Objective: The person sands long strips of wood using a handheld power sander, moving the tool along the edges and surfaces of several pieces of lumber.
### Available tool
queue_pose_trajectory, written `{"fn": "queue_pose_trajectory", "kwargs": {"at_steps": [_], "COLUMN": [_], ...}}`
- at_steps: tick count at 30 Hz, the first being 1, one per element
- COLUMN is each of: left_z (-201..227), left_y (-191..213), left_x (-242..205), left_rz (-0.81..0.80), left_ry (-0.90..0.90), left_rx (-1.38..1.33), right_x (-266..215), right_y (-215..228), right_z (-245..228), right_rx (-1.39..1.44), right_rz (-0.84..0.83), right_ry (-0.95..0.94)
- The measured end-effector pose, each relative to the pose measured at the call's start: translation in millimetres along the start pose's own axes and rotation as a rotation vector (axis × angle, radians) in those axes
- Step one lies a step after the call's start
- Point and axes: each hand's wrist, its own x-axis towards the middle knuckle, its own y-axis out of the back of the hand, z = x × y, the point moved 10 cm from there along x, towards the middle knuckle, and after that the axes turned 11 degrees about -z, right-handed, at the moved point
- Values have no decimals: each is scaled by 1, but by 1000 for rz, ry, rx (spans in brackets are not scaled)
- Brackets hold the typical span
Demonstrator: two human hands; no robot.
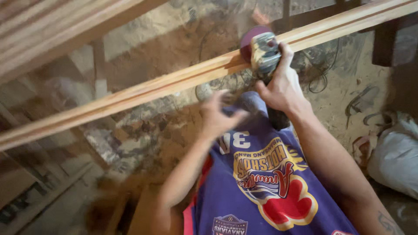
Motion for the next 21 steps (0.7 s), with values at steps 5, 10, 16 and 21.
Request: {"fn": "queue_pose_trajectory", "kwargs": {"at_steps": [5,10,16,21], "left_z": [-3,-44,-57,-26], "left_y": [-80,-87,-117,-157], "left_x": [1,-16,-27,-9], "left_rz": [-228,-22,-3,-184], "left_ry": [63,65,80,94], "left_rx": [-514,-462,-374,-274], "right_x": [-4,7,-6,-19], "right_y": [-30,-86,-90,-52], "right_z": [-38,-89,-102,-63], "right_rx": [-5,-40,-101,-59], "right_rz": [-29,-187,-258,-149], "right_ry": [-84,-102,-28,-114]}}
